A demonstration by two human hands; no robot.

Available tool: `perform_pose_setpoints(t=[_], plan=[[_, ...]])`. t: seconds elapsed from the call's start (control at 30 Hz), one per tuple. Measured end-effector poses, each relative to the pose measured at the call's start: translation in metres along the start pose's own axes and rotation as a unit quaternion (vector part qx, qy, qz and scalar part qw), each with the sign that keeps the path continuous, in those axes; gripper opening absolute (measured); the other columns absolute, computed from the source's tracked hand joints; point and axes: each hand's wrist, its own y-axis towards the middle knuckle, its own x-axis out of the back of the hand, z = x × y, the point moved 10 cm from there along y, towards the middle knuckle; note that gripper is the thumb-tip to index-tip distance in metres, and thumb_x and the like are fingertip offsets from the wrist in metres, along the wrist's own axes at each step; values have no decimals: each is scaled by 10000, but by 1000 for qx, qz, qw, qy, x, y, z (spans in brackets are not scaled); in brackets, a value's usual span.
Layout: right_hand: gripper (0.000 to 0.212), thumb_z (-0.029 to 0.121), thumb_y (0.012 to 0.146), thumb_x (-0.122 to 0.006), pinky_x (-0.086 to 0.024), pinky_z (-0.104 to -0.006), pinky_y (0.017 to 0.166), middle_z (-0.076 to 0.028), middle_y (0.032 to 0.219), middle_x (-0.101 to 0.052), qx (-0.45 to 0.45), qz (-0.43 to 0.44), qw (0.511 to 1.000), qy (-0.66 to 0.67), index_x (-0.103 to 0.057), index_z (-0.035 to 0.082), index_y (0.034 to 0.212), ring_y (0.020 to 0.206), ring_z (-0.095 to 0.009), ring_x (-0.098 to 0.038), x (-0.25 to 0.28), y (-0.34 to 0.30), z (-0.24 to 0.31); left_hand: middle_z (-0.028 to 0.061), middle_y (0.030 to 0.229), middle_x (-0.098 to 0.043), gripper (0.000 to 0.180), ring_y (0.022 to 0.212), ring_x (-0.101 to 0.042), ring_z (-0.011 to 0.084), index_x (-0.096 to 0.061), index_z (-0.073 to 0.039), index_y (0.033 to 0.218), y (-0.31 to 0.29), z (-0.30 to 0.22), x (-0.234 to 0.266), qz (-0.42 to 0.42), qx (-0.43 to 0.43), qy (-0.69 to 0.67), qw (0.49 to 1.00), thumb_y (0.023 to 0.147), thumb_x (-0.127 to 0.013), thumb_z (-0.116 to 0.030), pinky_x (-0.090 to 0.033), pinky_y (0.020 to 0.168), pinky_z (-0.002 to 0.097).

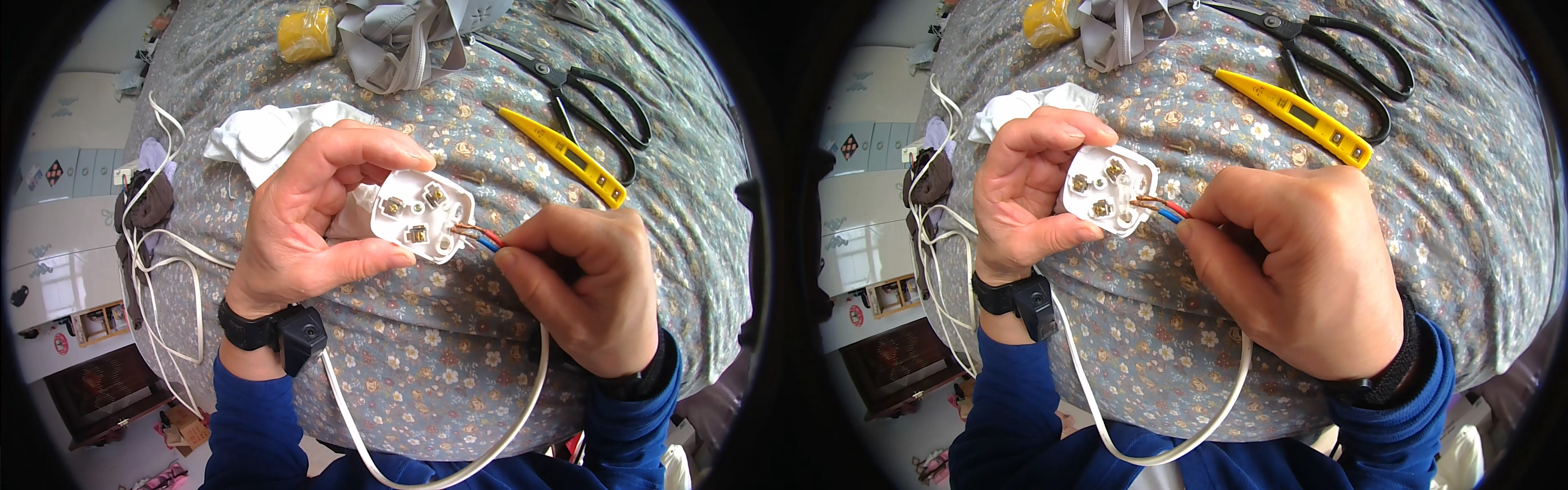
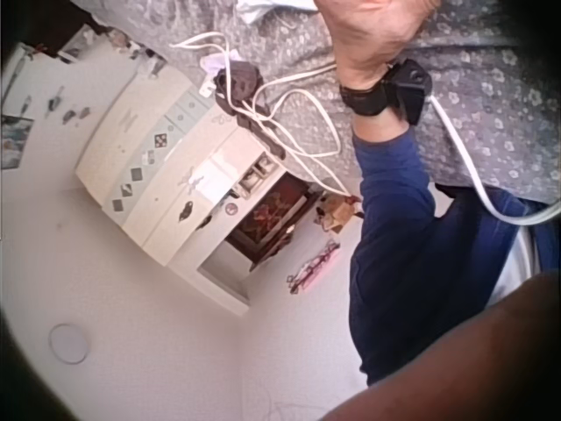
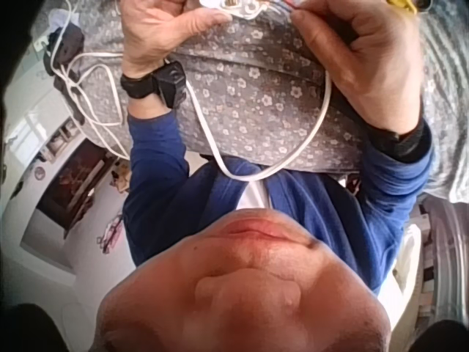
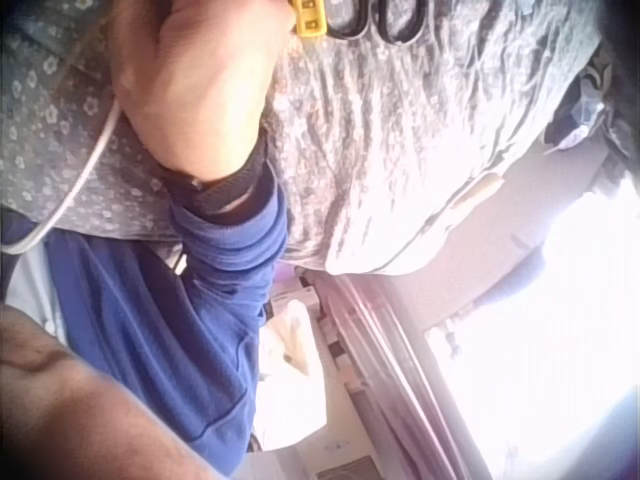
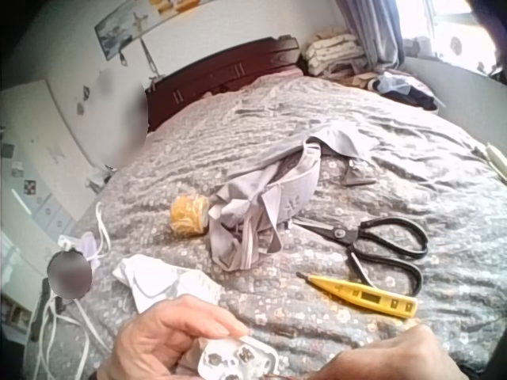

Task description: The person strips the insulation from the ends of a white power cord, twists the exposed copper strands, and inserts each wire into the terminals of a white three-prong plug. They use scissors to trim the wire ends and repeatedly adjust the wires to fit the terminals.

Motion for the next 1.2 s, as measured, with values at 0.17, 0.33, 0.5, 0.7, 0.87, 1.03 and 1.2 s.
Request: perform_pose_setpoints(t=[0.17, 0.33, 0.5, 0.7, 0.87, 1.03, 1.2], plan=[[59, 17, 785, -715, -424, -258, 486, -78, 587, -616, 19, 6, 1000, 7, -671, -19, 771, 487, -143, -587, -3, 2, 1, 220, 1240, -541, 678, 1143, -578, 258, -474, -12, 1274, 1, 0, -2, 8, -5, 6, 1000, 695, -828, 4, -512, 971, 375], [63, 22, 787, -722, -435, -263, 502, -82, 599, -624, -8, 24, 999, 20, -676, -21, 781, 509, -156, -602, -5, 1, -2, 222, 1238, -546, 676, 1150, -578, 263, -475, -4, 1272, 0, 1, -5, 15, 2, -23, 1000, 695, -827, 2, -512, 977, 383], [63, 26, 785, -726, -442, -268, 515, -82, 613, -633, -3, 31, 999, 20, -681, -18, 789, 526, -162, -609, -6, 1, 1, 218, 1237, -555, 667, 1167, -571, 266, -482, 1, 1266, 0, 2, -6, 21, 10, -30, 999, 697, -830, -7, -500, 998, 391], [66, 29, 778, -734, -437, -263, 512, -74, 618, -636, 5, 27, 999, 19, -687, -15, 793, 525, -147, -602, -7, 2, 0, 220, 1236, -561, 669, 1172, -572, 271, -484, 7, 1263, 0, 1, -7, 21, 11, -26, 999, 694, -835, -16, -497, 999, 387], [104, 68, 806, -741, -413, -236, 508, -24, 601, -598, -53, 75, 994, 56, -680, -16, 809, 526, -83, -542, -11, 1, -8, 228, 1234, -562, 669, 1170, -576, 274, -486, 10, 1262, -1, 4, -8, 16, 35, -39, 998, 692, -836, -14, -486, 1010, 391], [146, 106, 830, -745, -393, -213, 508, 7, 625, -592, -118, 122, 977, 131, -671, -19, 829, 549, -46, -515, -18, 3, -20, 237, 1248, -559, 669, 1174, -578, 278, -487, 11, 1266, -1, 4, -10, 27, 40, -31, 998, 694, -834, -8, -482, 1014, 395], [153, 108, 840, -747, -403, -195, 525, 11, 681, -619, -159, 151, 960, 174, -667, -20, 860, 577, -36, -530, -24, 1, -26, 237, 1249, -565, 655, 1172, -586, 278, -492, 9, 1260, -1, 5, -13, 25, 50, -35, 998, 702, -834, -9, -485, 1012, 395]])
